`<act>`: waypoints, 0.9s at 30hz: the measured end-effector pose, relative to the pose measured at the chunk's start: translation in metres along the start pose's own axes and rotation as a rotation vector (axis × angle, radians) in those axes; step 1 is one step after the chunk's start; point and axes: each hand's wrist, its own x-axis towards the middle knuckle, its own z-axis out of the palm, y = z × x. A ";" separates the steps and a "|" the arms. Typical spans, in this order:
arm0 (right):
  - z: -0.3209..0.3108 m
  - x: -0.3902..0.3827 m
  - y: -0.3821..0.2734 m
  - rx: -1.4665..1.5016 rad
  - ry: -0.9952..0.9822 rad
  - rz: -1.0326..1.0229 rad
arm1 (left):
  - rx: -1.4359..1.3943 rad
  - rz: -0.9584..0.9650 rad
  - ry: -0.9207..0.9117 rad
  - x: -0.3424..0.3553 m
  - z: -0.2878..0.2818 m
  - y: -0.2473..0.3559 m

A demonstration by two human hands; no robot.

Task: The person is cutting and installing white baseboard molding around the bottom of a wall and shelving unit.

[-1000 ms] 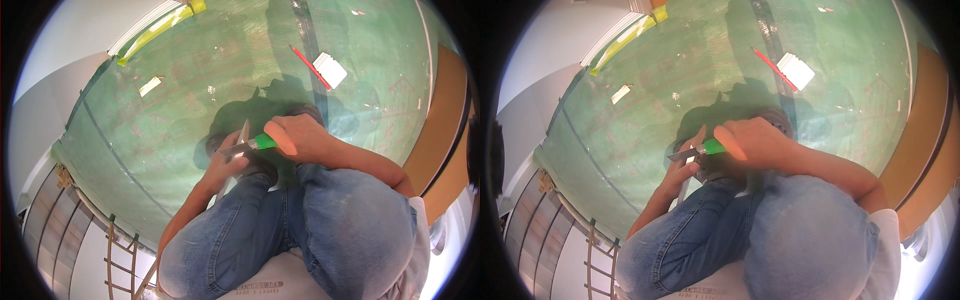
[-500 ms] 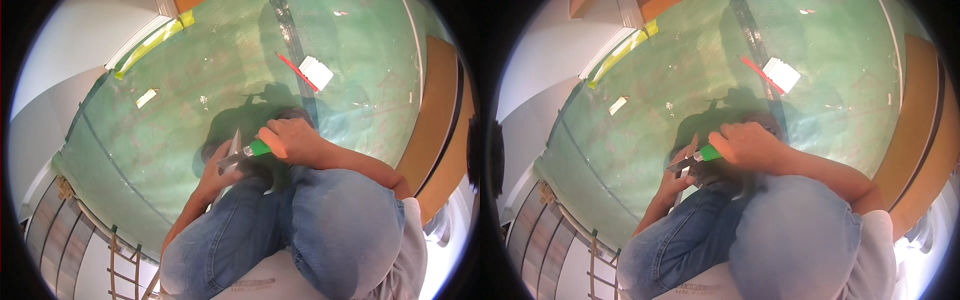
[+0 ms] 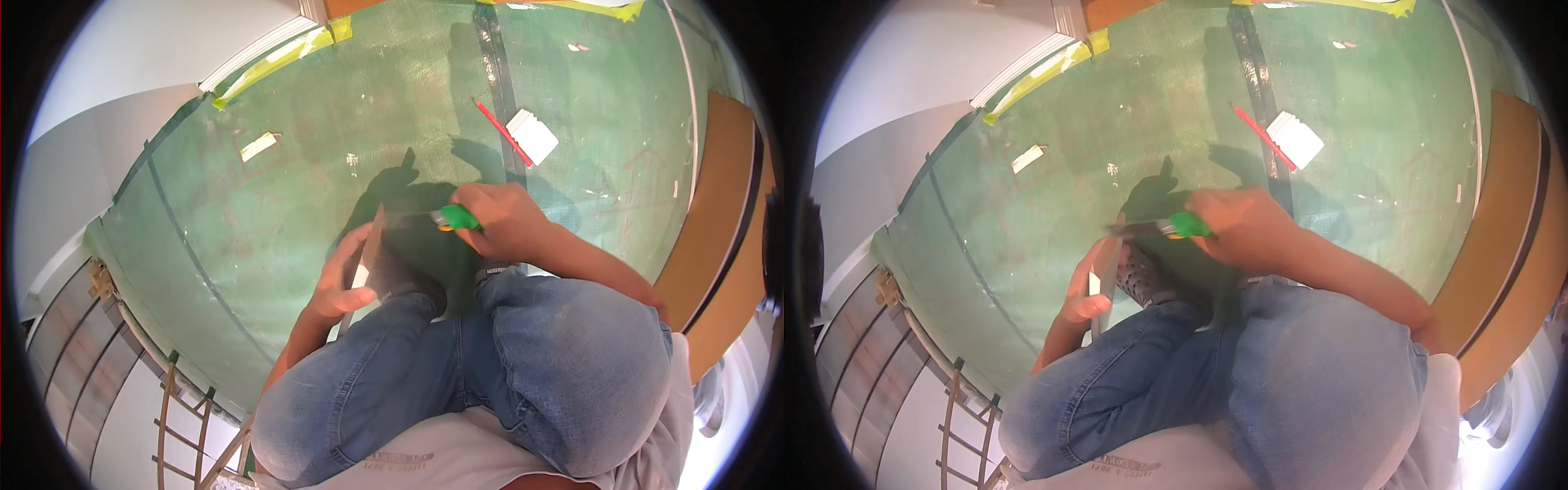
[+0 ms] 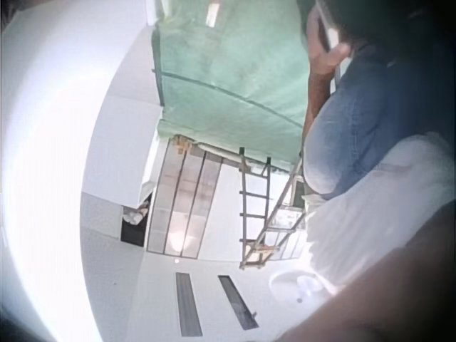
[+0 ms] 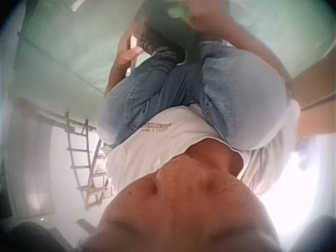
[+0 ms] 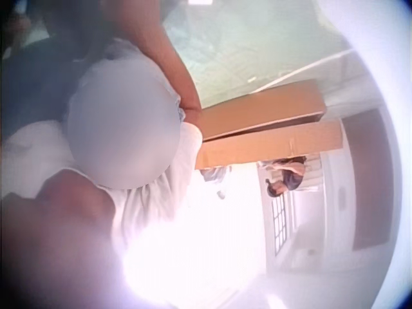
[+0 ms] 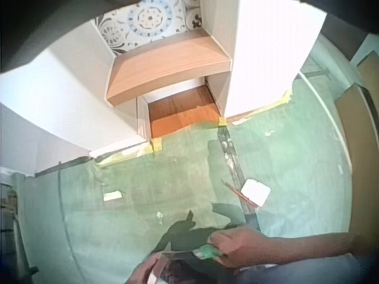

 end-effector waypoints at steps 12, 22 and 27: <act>0.011 0.014 -0.026 0.001 -0.004 -0.429 | 0.005 0.040 0.039 0.008 0.012 0.002; 0.010 0.012 -0.030 0.011 -0.103 -0.297 | 0.020 -0.040 0.088 0.007 0.014 0.010; 0.014 0.008 -0.026 -0.013 -0.064 -0.268 | 0.154 0.045 0.058 0.005 0.010 0.006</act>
